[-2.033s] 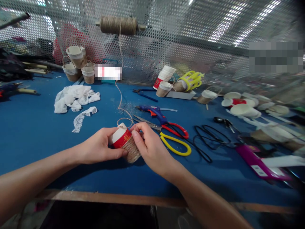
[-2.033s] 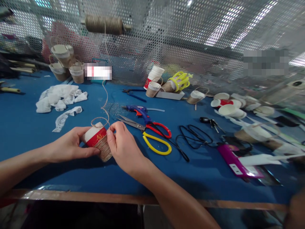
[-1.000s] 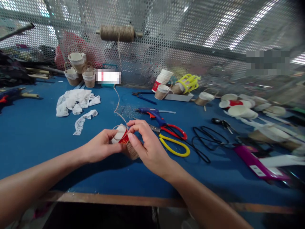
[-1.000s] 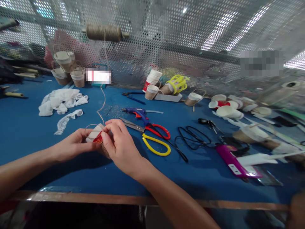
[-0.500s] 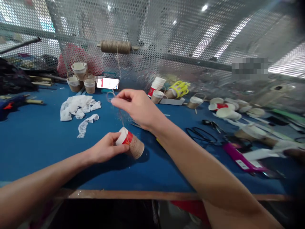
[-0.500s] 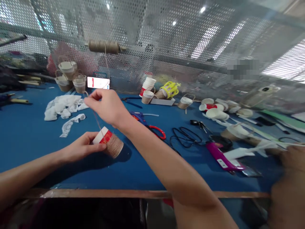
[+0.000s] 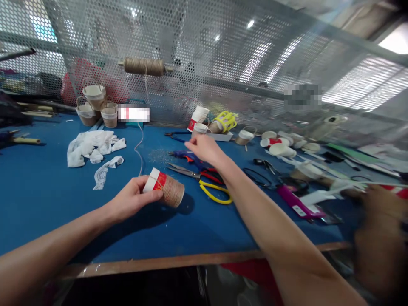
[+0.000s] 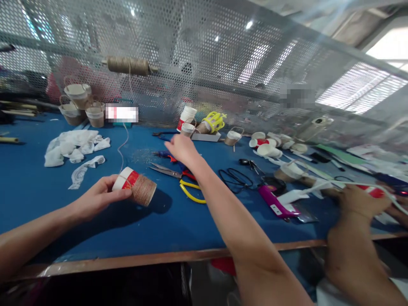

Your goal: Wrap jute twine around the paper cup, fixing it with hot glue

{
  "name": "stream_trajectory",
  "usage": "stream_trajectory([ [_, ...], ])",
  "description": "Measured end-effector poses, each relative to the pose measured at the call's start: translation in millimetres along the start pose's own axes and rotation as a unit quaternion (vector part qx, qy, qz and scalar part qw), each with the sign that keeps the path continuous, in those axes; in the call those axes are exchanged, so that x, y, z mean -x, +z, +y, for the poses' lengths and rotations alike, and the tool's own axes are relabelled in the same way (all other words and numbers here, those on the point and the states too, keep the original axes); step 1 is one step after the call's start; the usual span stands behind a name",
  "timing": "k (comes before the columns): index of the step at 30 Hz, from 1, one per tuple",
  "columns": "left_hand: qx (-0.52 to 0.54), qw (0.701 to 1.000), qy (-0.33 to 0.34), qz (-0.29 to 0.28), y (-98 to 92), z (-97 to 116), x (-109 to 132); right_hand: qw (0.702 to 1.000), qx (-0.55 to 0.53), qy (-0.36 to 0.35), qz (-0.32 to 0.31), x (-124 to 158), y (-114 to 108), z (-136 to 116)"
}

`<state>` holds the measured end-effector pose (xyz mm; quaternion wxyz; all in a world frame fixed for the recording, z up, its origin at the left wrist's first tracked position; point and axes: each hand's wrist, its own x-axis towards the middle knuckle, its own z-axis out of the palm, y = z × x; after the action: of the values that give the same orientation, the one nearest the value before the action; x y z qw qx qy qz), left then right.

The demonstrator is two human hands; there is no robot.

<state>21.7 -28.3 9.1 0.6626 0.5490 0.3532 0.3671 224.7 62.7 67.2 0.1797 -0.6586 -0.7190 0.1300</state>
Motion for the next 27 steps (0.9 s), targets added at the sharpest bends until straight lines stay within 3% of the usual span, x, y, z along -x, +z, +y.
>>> stream_trajectory([
  [2,-0.026,0.999,0.014,-0.013,-0.3,-1,0,0.997,0.036,0.058,-0.032,-1,5,30],
  [5,-0.088,0.995,0.039,-0.015,-2.8,-4,1,0.990,0.050,0.105,-0.077,-4,21,54],
  [8,-0.166,0.982,0.088,-0.025,-6.0,-5,1,0.988,0.030,0.126,-0.088,-9,32,57],
  [11,-0.222,0.966,0.130,-0.037,-8.4,-3,2,0.989,-0.020,0.130,-0.070,-9,30,52],
  [15,-0.250,0.957,0.143,-0.037,-11.0,0,1,0.988,-0.121,0.092,0.001,12,11,41],
  [17,-0.250,0.957,0.145,-0.035,-12.4,0,1,0.981,-0.181,0.063,0.009,30,2,35],
  [21,-0.251,0.957,0.141,-0.024,-14.4,0,-1,0.933,-0.356,0.024,-0.052,65,-6,23],
  [25,-0.243,0.961,0.130,-0.004,-14.9,-1,-4,0.926,-0.356,-0.050,-0.110,89,-6,15],
  [27,-0.228,0.967,0.116,0.001,-15.2,-2,-6,0.935,-0.330,-0.052,-0.117,97,-7,13],
])
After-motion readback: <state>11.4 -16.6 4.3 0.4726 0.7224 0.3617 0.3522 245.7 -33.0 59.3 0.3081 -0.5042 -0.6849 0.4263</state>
